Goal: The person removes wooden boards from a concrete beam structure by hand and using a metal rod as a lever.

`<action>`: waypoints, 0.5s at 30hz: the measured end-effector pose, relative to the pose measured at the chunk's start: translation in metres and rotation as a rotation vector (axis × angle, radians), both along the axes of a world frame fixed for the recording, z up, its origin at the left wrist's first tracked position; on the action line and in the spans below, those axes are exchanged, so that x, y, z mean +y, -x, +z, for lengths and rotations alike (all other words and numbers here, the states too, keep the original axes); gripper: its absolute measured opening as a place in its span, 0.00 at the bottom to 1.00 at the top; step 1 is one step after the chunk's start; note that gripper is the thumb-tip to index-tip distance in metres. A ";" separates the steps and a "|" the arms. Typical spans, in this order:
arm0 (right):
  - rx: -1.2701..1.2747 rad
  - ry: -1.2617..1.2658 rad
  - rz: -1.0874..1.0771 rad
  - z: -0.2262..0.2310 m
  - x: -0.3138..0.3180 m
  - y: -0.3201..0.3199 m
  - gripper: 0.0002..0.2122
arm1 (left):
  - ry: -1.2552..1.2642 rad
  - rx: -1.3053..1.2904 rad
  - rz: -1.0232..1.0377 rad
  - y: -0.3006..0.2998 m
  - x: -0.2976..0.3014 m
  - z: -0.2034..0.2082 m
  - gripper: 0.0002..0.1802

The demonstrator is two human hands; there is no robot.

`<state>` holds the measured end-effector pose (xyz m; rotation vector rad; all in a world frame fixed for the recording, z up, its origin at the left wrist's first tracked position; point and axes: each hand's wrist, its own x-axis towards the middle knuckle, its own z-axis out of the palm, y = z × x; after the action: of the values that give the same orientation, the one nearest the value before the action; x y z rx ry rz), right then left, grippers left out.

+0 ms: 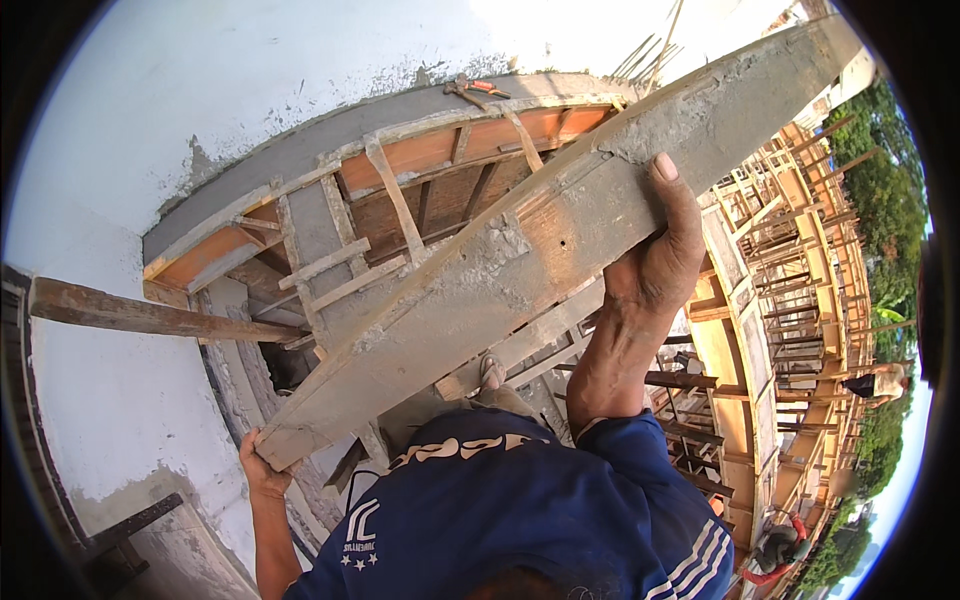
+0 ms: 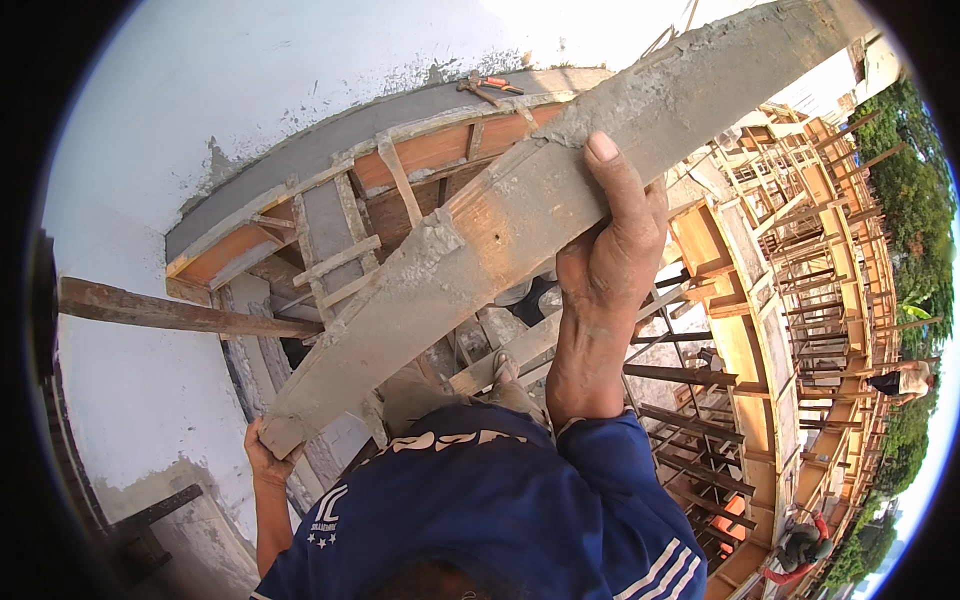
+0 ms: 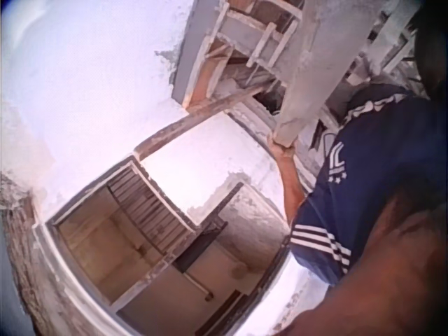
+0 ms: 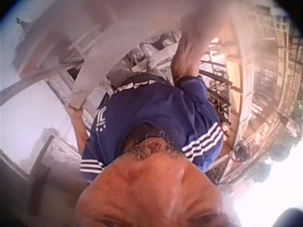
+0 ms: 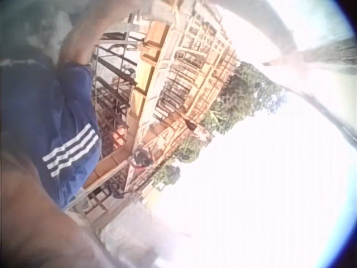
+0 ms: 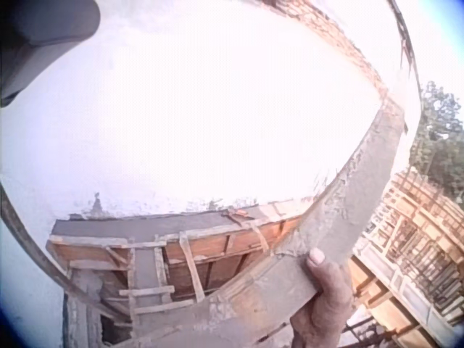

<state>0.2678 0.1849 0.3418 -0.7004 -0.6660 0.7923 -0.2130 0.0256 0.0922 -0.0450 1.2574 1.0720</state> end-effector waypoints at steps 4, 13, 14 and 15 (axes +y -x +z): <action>-0.165 -0.101 0.076 0.022 0.005 0.030 0.23 | -0.112 -0.033 0.160 -0.001 -0.019 -0.021 0.28; -0.358 -0.174 0.347 0.013 0.037 0.092 0.32 | -0.104 -0.174 0.347 -0.002 -0.064 -0.112 0.28; -0.319 -0.162 0.345 0.005 0.042 0.098 0.32 | -0.080 -0.192 0.365 0.001 -0.069 -0.123 0.28; -0.277 -0.152 0.351 -0.002 0.046 0.102 0.33 | -0.081 -0.205 0.357 0.007 -0.081 -0.133 0.29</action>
<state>0.1657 0.2308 0.3394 -0.5651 -1.1096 0.9630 -0.2196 -0.0556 -0.0404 -0.3202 1.0412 1.3868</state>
